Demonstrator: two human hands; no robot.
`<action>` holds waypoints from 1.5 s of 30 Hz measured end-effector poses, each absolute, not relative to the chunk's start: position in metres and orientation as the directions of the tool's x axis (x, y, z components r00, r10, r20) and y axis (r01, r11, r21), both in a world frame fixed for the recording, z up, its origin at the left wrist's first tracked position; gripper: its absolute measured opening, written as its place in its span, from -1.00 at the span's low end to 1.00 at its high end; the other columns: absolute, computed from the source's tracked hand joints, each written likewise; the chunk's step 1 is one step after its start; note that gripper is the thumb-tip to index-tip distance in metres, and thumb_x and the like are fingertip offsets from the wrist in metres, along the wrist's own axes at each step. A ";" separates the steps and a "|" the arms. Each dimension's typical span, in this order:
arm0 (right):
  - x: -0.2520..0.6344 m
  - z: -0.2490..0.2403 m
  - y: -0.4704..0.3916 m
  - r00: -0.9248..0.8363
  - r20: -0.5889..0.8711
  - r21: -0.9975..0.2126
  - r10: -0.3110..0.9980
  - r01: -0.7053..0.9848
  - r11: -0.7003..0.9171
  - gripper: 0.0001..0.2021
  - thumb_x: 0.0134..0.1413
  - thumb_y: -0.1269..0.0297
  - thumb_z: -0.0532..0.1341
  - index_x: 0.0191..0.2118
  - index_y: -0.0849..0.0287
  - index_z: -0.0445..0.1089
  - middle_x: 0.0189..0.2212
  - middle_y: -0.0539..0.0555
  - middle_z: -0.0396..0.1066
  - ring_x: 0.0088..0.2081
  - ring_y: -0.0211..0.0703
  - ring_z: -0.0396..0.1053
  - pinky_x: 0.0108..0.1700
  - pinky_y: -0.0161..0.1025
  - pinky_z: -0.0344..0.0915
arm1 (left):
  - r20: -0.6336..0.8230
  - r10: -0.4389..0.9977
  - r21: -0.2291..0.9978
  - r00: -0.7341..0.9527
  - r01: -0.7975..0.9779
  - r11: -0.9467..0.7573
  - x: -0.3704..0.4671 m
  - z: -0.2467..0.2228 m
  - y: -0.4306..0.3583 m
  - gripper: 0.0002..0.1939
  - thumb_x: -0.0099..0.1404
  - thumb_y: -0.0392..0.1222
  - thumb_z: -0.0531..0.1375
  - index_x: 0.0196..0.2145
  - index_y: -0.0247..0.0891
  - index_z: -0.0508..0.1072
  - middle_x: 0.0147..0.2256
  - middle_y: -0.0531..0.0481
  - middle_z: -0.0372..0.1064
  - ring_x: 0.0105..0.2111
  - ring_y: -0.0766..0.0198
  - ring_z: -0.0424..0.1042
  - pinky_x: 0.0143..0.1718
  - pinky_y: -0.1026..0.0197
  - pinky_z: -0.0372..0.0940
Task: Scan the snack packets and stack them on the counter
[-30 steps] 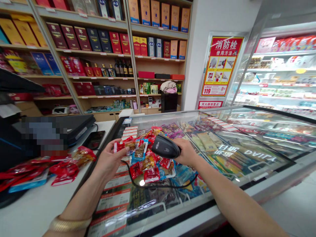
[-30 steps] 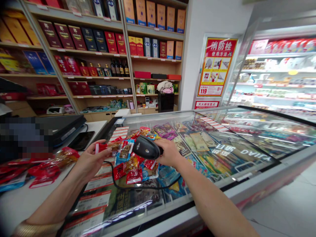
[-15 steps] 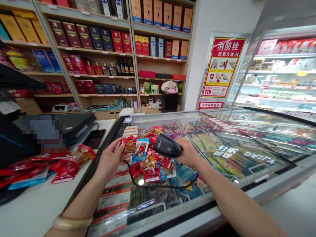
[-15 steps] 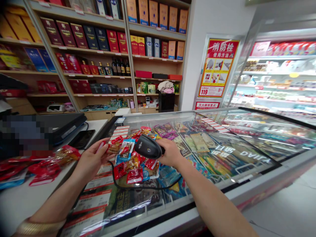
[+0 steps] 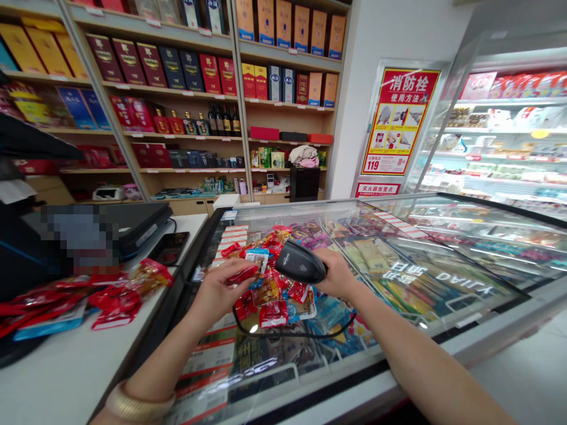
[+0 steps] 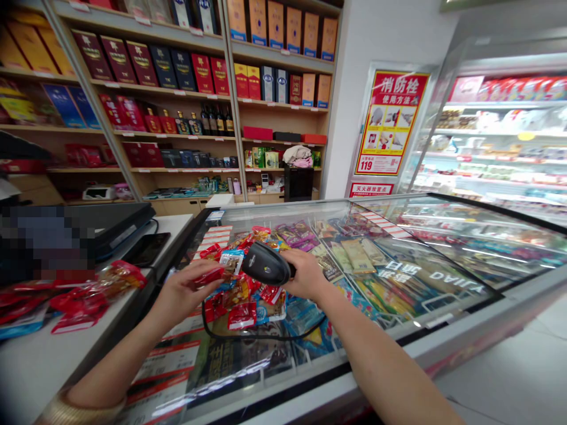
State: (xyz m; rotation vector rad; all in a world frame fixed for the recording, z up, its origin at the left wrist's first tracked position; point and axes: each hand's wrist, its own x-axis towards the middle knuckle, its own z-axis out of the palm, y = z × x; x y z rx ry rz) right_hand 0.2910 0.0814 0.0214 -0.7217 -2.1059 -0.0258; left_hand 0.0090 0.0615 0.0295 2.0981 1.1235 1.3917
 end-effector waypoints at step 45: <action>0.283 0.030 0.070 -0.566 0.637 -0.264 0.524 0.479 0.837 -0.89 -0.09 0.26 0.24 -0.36 0.10 0.34 -0.40 0.06 0.48 -0.36 -0.12 0.42 -0.28 -0.25 0.32 | 0.153 0.967 0.953 -0.205 -0.228 -0.199 0.031 0.033 0.059 -0.47 -0.15 0.03 0.45 -0.27 -0.33 0.49 -0.28 -0.11 0.55 -0.19 0.03 0.54 -0.06 -0.07 0.45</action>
